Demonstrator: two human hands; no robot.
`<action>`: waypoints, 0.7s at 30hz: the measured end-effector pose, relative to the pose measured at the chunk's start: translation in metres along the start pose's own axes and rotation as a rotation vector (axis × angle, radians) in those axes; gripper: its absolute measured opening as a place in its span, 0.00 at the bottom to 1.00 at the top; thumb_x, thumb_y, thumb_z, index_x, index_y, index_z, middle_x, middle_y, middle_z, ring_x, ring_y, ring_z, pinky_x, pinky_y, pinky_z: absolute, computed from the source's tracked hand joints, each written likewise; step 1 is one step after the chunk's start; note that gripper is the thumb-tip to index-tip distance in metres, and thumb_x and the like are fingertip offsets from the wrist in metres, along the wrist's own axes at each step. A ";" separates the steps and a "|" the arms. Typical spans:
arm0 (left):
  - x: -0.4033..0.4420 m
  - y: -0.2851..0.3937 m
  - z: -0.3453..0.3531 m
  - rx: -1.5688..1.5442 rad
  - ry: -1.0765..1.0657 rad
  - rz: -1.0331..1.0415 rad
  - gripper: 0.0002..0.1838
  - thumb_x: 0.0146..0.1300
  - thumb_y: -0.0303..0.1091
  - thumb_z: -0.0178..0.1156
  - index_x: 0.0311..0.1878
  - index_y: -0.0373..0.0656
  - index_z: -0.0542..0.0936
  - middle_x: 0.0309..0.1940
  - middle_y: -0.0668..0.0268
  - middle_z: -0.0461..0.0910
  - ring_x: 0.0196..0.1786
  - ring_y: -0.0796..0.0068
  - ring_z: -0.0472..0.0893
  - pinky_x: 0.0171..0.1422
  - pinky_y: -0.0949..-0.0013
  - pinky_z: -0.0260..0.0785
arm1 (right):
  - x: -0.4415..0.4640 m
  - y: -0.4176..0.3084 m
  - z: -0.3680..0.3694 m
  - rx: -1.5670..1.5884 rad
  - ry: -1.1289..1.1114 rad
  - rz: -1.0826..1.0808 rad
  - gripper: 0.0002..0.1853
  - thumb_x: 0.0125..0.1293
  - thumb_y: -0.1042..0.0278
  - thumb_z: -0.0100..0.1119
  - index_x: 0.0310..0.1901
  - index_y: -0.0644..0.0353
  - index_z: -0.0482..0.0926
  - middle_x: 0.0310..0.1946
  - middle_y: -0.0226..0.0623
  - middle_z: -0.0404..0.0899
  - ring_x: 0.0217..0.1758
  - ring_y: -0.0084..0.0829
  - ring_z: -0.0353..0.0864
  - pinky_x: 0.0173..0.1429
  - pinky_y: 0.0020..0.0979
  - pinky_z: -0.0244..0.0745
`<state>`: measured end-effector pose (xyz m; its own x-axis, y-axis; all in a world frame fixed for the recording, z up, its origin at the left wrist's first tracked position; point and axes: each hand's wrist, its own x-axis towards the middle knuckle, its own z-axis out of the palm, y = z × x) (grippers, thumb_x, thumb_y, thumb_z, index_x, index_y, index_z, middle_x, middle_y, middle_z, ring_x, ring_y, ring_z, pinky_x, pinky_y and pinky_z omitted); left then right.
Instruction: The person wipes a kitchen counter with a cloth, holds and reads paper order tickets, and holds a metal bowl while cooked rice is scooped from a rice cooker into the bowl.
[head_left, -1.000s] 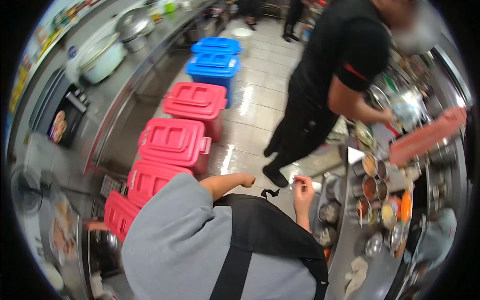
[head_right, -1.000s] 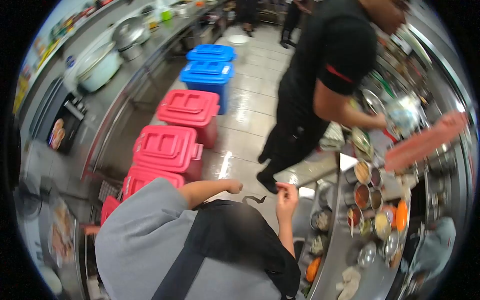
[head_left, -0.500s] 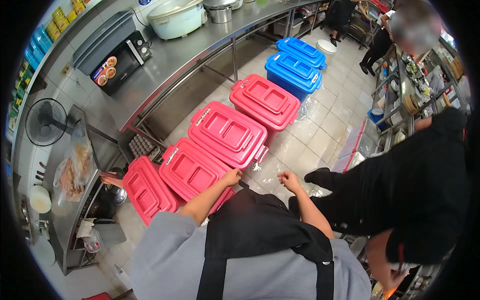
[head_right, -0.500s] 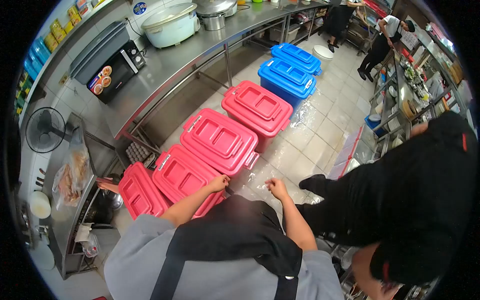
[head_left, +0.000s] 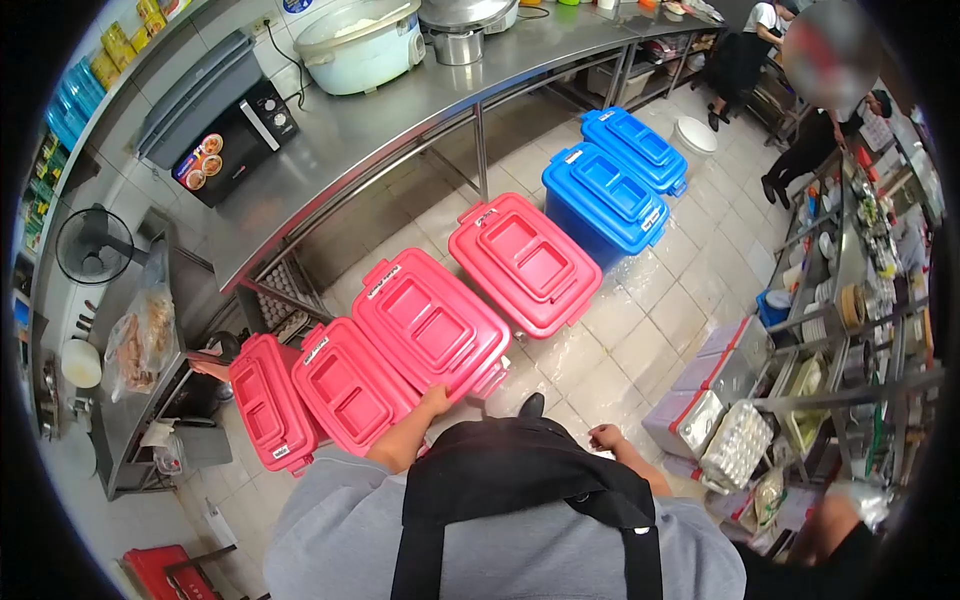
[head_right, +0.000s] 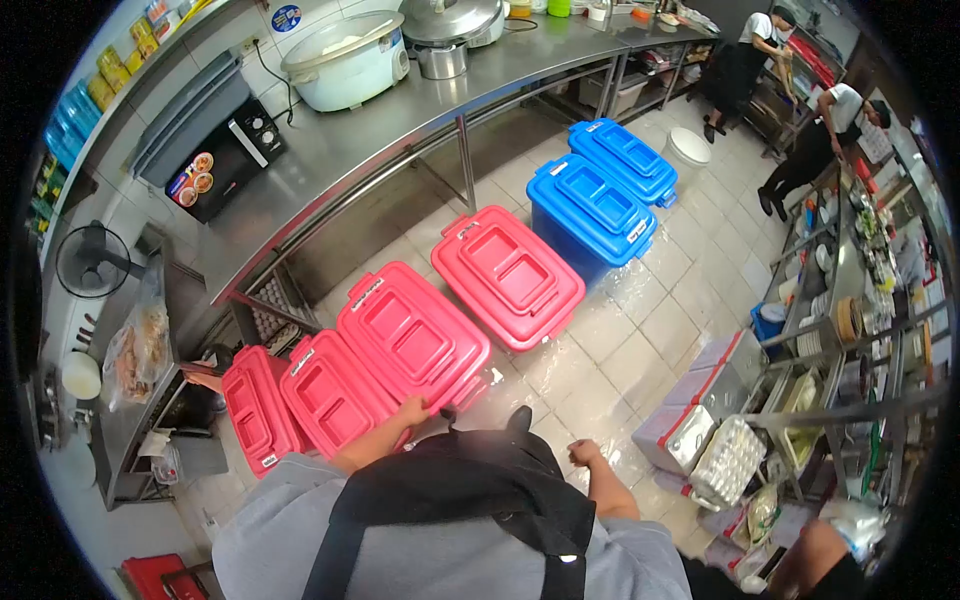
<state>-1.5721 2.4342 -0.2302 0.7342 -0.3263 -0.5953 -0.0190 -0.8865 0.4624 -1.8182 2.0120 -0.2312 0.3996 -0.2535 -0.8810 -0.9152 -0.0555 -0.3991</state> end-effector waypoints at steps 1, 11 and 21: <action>0.002 0.004 0.002 0.004 0.005 -0.013 0.22 0.51 0.41 0.60 0.49 0.41 0.78 0.47 0.48 0.77 0.53 0.52 0.76 0.57 0.57 0.69 | 0.015 -0.014 -0.024 -0.043 0.004 -0.029 0.08 0.61 0.69 0.55 0.40 0.61 0.80 0.24 0.37 0.81 0.23 0.28 0.80 0.24 0.30 0.76; 0.029 0.087 0.010 -0.239 0.149 -0.332 0.37 0.52 0.37 0.59 0.61 0.23 0.59 0.63 0.33 0.57 0.67 0.45 0.62 0.70 0.57 0.58 | 0.107 -0.248 -0.134 -0.067 0.076 -0.250 0.10 0.60 0.75 0.49 0.42 0.60 0.78 0.28 0.36 0.80 0.26 0.26 0.79 0.28 0.27 0.76; 0.155 0.115 -0.026 -0.190 -0.379 -0.316 0.11 0.50 0.28 0.53 0.31 0.34 0.82 0.24 0.51 0.80 0.21 0.62 0.80 0.25 0.56 0.73 | 0.130 -0.331 -0.186 -0.126 -0.048 -0.428 0.12 0.63 0.68 0.54 0.47 0.60 0.77 0.31 0.34 0.80 0.32 0.25 0.80 0.33 0.27 0.76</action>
<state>-1.4433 2.2902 -0.2522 0.3865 -0.1799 -0.9046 0.3125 -0.8972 0.3119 -1.4734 1.8179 -0.1663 0.7428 -0.1367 -0.6554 -0.6650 -0.2638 -0.6987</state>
